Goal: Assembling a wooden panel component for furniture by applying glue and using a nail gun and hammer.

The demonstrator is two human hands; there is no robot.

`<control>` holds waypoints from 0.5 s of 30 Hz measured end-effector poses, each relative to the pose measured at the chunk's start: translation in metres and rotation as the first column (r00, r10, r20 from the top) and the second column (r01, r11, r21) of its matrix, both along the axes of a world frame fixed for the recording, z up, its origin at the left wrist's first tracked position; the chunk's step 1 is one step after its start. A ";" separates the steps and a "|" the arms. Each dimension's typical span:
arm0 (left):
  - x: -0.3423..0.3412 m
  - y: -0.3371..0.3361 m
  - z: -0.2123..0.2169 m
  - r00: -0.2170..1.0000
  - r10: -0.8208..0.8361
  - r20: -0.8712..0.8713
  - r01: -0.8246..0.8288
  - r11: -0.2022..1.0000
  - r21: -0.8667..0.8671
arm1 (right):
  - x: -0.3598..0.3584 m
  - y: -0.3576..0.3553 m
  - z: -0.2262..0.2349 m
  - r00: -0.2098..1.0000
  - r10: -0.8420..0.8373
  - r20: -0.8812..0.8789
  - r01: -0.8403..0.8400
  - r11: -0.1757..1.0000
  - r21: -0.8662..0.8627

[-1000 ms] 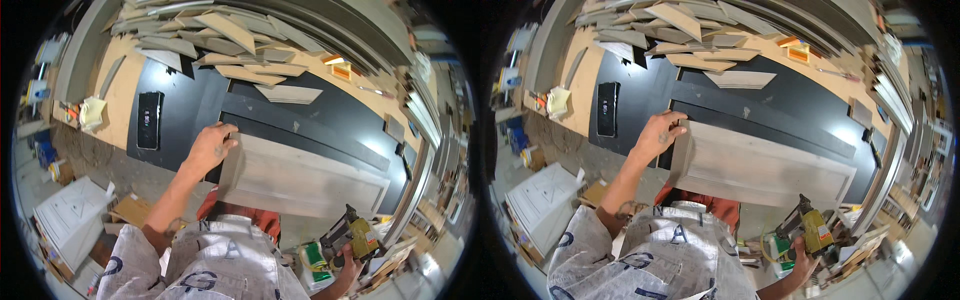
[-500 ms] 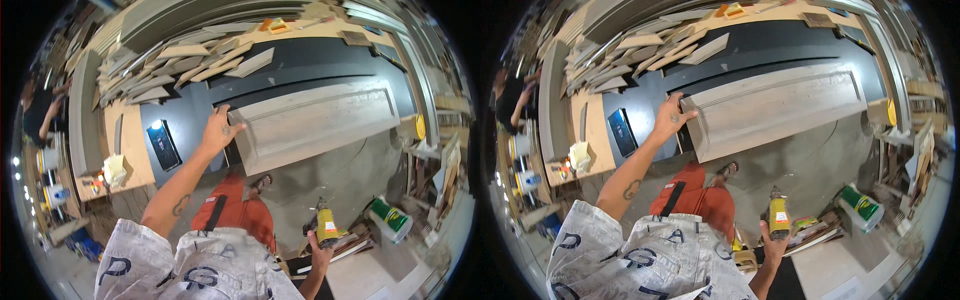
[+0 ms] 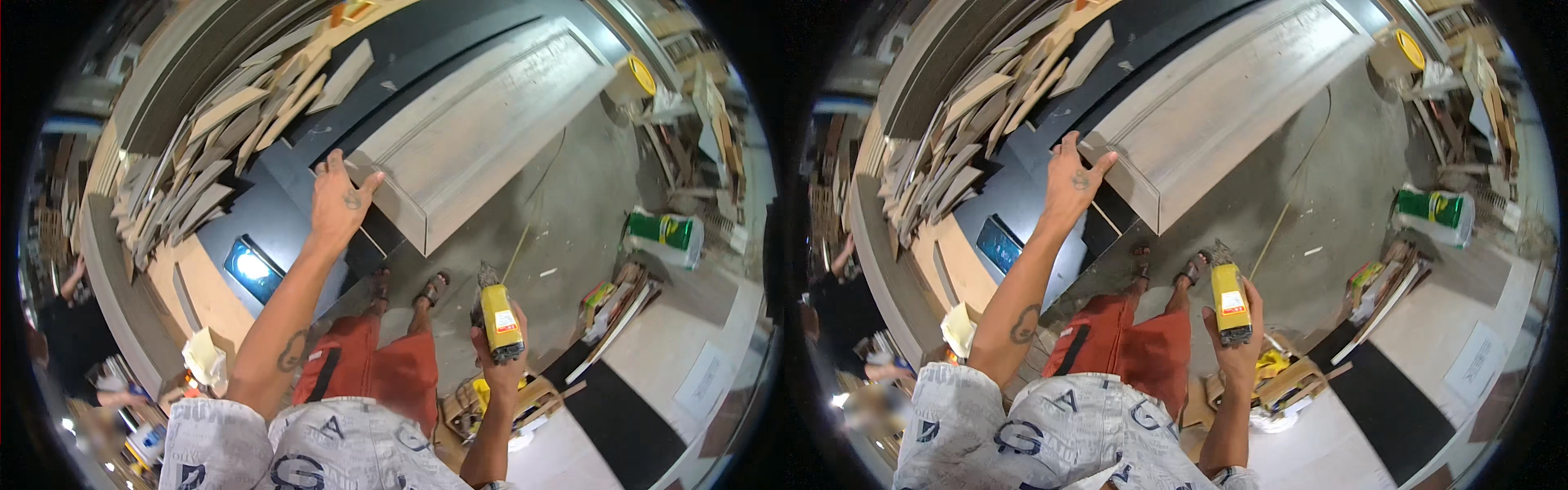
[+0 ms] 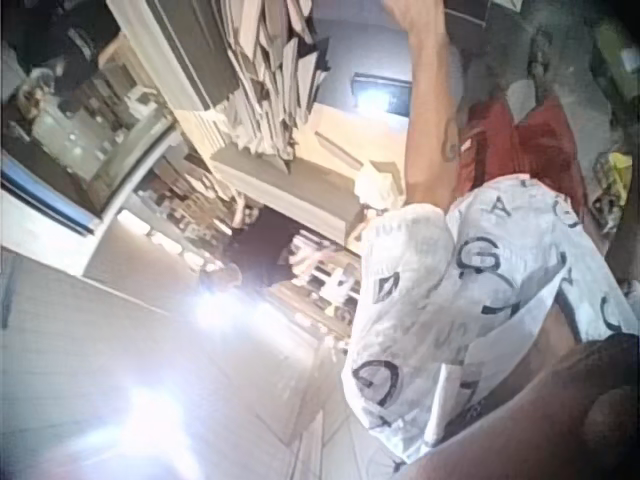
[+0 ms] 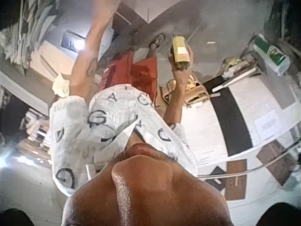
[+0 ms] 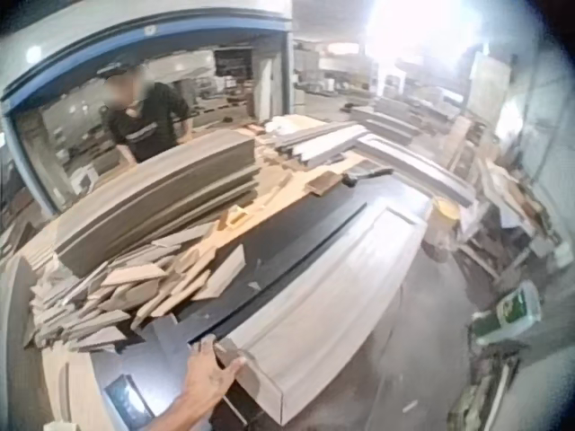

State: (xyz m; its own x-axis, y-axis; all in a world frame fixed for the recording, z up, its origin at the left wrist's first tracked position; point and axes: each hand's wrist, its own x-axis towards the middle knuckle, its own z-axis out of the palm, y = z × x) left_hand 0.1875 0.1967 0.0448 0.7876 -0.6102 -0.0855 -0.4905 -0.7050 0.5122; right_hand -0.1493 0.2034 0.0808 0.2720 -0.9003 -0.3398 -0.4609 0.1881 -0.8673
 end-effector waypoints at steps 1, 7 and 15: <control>-0.004 -0.001 0.010 0.999 -0.038 0.000 0.038 0.999 0.004 | 0.004 0.004 -0.004 0.997 -0.051 0.056 0.046 0.995 0.085; -0.007 0.007 0.030 0.465 -0.854 0.234 0.852 0.503 0.143 | 0.033 0.007 -0.035 0.983 -0.100 0.156 0.093 0.994 0.051; -0.010 0.004 -0.013 0.354 -0.919 0.177 0.925 0.371 0.077 | 0.078 -0.012 -0.109 0.756 -0.321 0.571 0.248 0.947 0.203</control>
